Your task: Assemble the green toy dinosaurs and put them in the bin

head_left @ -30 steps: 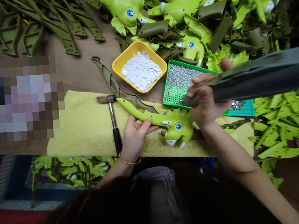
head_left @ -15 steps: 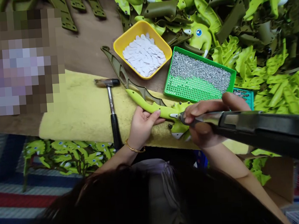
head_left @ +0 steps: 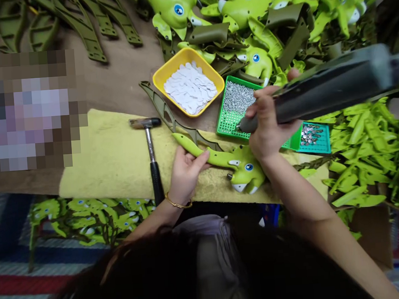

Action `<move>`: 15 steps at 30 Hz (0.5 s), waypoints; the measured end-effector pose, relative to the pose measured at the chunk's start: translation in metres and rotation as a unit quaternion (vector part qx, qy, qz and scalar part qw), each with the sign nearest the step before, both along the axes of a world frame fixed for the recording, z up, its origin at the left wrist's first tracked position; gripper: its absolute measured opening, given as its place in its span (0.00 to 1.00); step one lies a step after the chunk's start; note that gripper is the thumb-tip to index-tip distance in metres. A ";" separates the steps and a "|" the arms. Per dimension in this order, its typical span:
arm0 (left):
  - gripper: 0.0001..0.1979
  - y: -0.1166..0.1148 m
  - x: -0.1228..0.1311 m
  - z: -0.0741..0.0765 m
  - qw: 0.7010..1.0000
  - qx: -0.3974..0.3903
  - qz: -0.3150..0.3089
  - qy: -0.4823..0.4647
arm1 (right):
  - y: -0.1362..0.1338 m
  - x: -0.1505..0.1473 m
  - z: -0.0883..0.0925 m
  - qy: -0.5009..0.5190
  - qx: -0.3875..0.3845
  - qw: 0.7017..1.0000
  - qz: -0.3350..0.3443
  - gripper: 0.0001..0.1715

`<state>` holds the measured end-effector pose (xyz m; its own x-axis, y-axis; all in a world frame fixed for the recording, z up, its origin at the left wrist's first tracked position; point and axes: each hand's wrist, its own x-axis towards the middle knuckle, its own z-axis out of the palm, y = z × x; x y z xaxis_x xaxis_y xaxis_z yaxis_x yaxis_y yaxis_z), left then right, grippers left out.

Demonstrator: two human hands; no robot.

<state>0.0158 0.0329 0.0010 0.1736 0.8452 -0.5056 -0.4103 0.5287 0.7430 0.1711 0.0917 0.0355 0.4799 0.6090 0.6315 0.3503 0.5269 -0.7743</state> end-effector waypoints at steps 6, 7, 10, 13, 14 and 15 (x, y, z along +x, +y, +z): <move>0.28 0.009 -0.006 -0.002 1.000 0.006 -0.001 0.013 | 0.002 -0.001 -0.021 -0.015 -0.012 1.000 0.023 0.27; 0.28 0.009 -0.005 -0.002 1.000 0.006 -0.002 0.014 | 0.000 -0.001 -0.022 -0.016 -0.017 1.000 0.021 0.27; 0.28 0.008 -0.004 -0.002 1.000 0.005 -0.002 0.017 | -0.003 0.001 -0.022 -0.016 -0.043 0.999 0.019 0.29; 0.28 0.008 -0.004 -0.001 1.000 0.002 -0.012 0.019 | -0.003 0.002 -0.012 0.006 -0.034 0.998 0.054 0.27; 0.27 0.009 -0.004 -0.001 1.000 0.000 -0.018 0.016 | -0.004 0.001 -0.006 0.014 -0.022 0.998 0.064 0.26; 0.27 0.009 -0.004 -0.001 1.000 -0.002 -0.024 0.013 | -0.005 0.000 0.001 0.023 -0.005 0.997 0.069 0.24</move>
<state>0.0117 0.0418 0.0001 0.2005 0.8342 -0.5137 -0.3661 0.5502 0.7505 0.1715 0.0864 0.0361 0.4188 0.6780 0.6040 0.2383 0.5598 -0.7936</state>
